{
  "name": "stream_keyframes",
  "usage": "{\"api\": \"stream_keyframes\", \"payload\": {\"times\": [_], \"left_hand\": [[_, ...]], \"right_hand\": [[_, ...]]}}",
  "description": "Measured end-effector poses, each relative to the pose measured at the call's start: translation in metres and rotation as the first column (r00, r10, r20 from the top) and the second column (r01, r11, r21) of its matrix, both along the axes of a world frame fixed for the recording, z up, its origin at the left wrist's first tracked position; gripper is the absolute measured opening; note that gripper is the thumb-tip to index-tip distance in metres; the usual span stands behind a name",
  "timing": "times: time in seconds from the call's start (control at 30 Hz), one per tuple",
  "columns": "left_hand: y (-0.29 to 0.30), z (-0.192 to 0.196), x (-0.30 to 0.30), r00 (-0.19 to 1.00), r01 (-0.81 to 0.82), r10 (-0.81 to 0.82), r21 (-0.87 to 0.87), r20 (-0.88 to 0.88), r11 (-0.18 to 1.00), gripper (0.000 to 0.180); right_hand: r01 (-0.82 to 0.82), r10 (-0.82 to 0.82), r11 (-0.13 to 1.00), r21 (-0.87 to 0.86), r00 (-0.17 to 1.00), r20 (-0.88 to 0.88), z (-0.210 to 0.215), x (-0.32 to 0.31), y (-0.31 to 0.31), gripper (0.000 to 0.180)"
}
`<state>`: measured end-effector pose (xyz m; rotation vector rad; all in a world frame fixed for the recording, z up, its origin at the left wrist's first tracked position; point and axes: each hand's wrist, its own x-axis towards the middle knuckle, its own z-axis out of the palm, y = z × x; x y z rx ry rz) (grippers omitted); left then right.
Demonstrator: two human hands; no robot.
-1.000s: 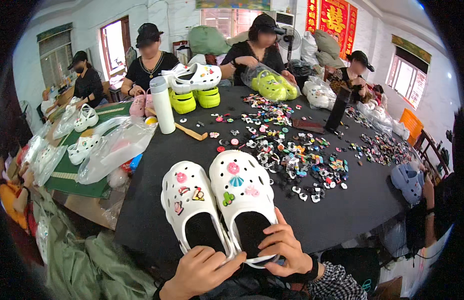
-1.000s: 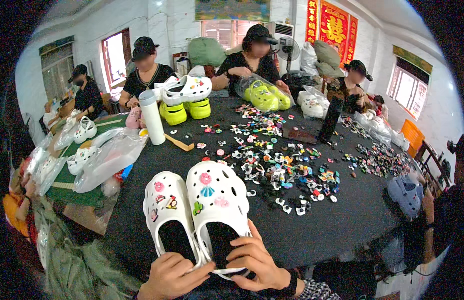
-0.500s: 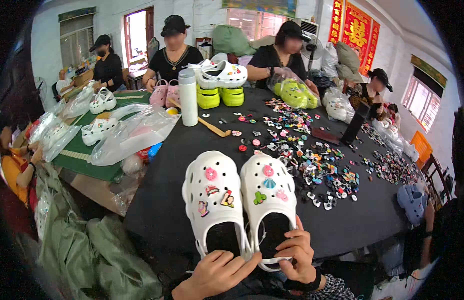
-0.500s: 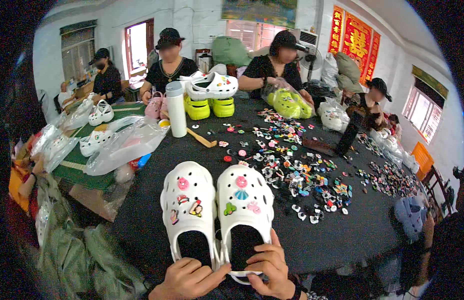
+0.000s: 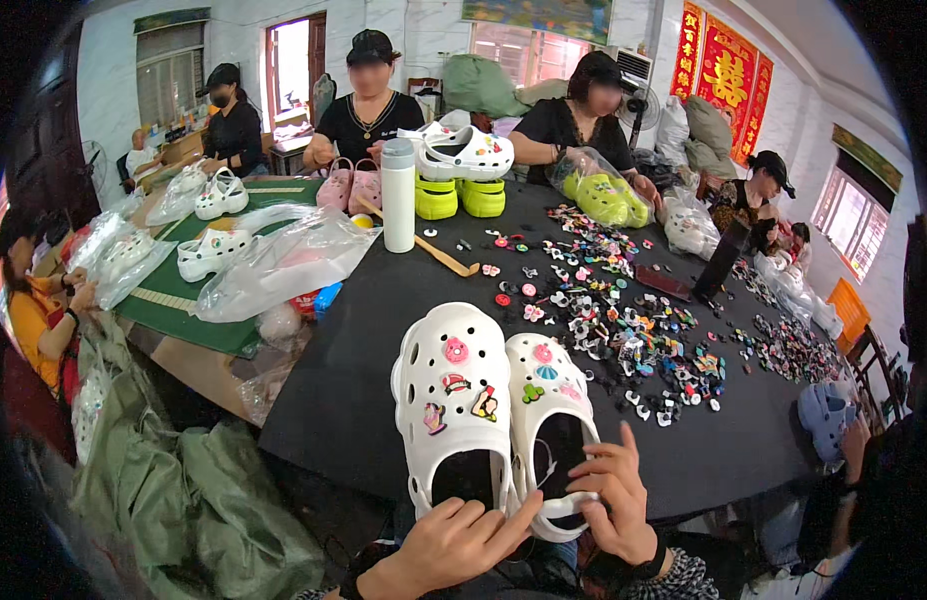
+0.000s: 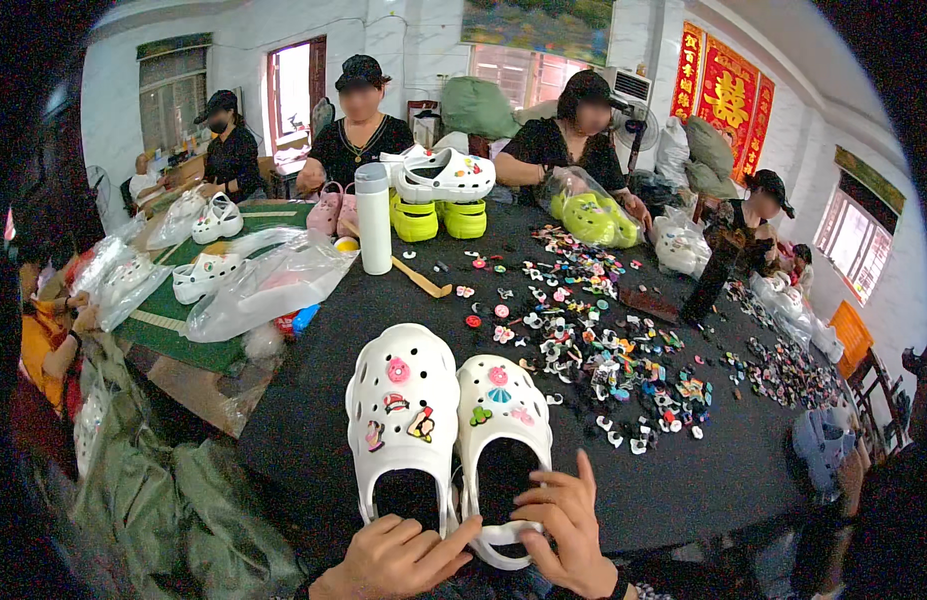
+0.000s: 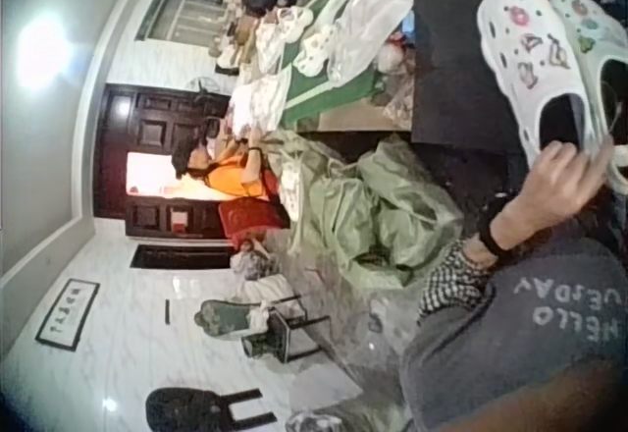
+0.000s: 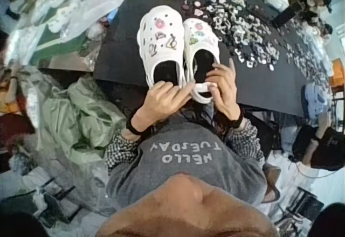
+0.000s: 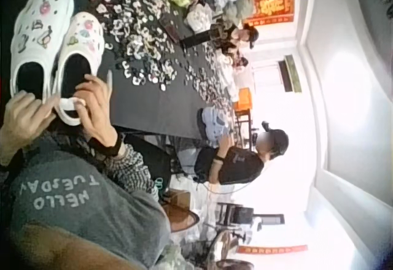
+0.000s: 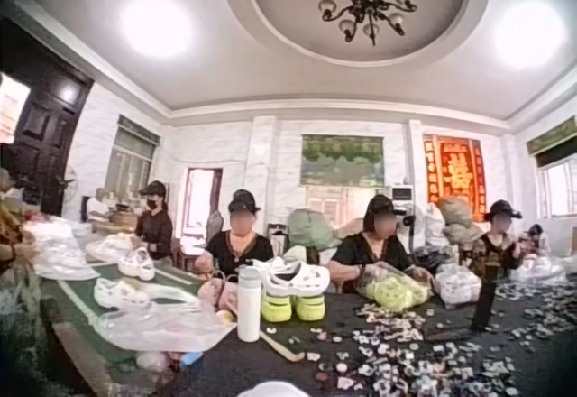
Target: Manually attaching various decorative charms into the holes of clog-style shoes at a manufacturing finishing table.
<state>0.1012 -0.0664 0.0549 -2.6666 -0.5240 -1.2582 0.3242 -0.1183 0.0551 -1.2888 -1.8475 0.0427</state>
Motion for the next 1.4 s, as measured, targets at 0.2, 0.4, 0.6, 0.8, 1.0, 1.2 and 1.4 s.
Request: {"api": "stream_keyframes", "payload": {"times": [0.2,0.4,0.6,0.8,1.0,1.2,1.4], "left_hand": [[0.007,-0.023,-0.006,0.995,0.102,-0.101,-0.125,0.016,0.987,0.035],[0.014,-0.043,-0.01,0.941,0.238,-0.188,-0.157,0.282,0.958,0.031],[0.007,0.019,-0.005,0.966,0.094,0.006,-0.372,0.257,0.924,0.04],[0.01,0.043,0.001,0.989,-0.097,0.032,-0.461,-0.147,0.882,0.046],[0.034,0.035,0.006,0.962,-0.023,-0.094,-0.419,-0.257,0.908,0.041],[0.046,0.034,0.007,0.958,-0.013,-0.138,-0.518,-0.253,0.856,0.038],[0.033,0.034,0.003,0.97,-0.045,-0.073,-0.468,-0.23,0.883,0.042]], "right_hand": [[-0.18,0.162,0.983,0.033,0.94,0.3,0.03,-0.017,0.013,0.045],[-0.163,0.197,0.98,-0.112,0.858,0.475,0.042,-0.032,0.018,0.043],[-0.223,0.17,0.974,0.036,0.827,0.536,0.025,-0.034,0.018,0.028],[-0.236,0.203,0.972,-0.004,0.827,0.525,0.025,-0.031,0.012,0.022],[-0.24,0.229,0.97,-0.031,0.866,0.445,0.028,-0.032,0.002,0.02],[-0.336,0.335,0.94,-0.057,0.884,0.326,0.046,0.0,0.008,0.032],[-0.068,0.071,0.997,-0.031,0.991,0.117,0.102,0.054,0.024,0.014]]}}
